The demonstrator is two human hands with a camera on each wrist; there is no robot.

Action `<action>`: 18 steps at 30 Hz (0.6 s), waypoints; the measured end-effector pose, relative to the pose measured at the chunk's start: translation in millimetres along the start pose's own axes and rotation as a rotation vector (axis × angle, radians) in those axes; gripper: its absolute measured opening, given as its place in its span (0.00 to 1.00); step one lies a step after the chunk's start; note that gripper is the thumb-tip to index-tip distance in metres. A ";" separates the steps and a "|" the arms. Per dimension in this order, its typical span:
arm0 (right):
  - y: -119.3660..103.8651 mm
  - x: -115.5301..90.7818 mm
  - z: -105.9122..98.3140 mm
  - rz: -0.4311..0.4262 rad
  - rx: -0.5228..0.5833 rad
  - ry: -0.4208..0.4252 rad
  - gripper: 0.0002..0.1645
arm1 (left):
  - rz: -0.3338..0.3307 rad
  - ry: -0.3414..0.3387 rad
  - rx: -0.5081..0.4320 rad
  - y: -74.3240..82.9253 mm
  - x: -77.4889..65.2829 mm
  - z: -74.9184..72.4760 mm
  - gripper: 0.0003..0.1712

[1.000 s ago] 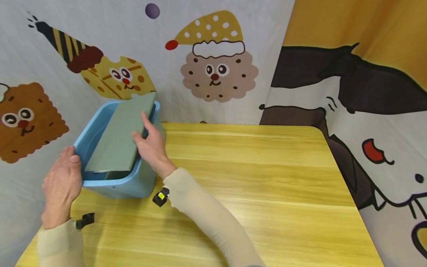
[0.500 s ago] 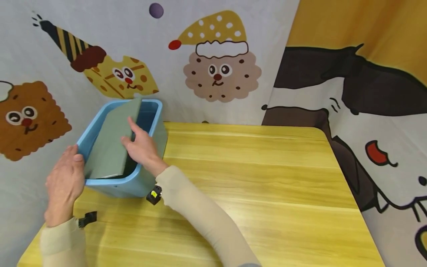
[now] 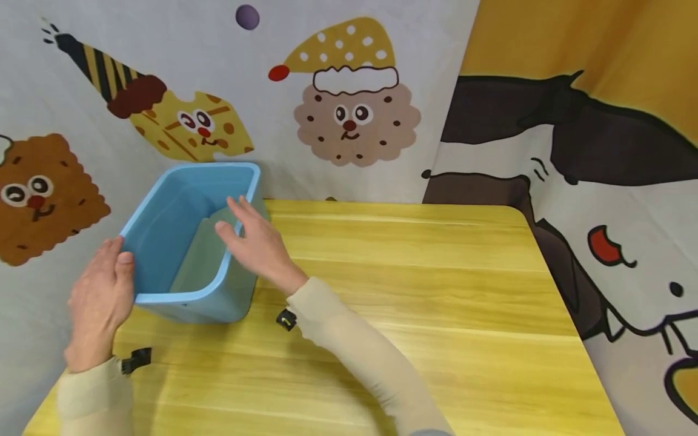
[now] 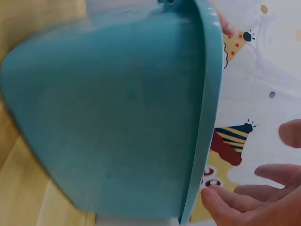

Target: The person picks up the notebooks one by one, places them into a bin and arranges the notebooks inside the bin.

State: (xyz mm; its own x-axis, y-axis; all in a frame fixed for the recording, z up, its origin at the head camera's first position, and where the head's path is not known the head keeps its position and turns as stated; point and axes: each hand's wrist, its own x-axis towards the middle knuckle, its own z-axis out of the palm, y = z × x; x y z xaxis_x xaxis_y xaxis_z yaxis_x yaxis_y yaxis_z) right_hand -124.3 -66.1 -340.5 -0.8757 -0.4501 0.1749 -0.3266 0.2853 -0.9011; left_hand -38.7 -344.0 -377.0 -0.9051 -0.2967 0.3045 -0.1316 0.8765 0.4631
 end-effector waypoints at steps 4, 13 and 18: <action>15.2 -13.5 -13.8 -0.020 -0.068 0.019 0.38 | 0.016 -0.007 -0.001 -0.5 -0.9 -1.1 0.50; 47.0 -42.9 -47.3 -0.023 -0.195 0.055 0.42 | 0.045 -0.001 0.050 3.8 -4.1 -4.8 0.48; 63.8 -58.7 -65.0 -0.007 -0.266 0.086 0.43 | 0.101 0.051 0.113 14.1 -7.1 -4.4 0.46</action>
State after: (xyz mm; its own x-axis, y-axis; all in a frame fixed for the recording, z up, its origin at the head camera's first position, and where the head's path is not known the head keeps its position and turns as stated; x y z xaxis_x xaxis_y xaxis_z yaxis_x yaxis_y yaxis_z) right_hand -116.9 33.5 -382.5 -0.8963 -0.3825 0.2242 -0.4048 0.4999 -0.7656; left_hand -32.3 -331.2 -368.9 -0.8946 -0.2214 0.3883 -0.0880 0.9389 0.3327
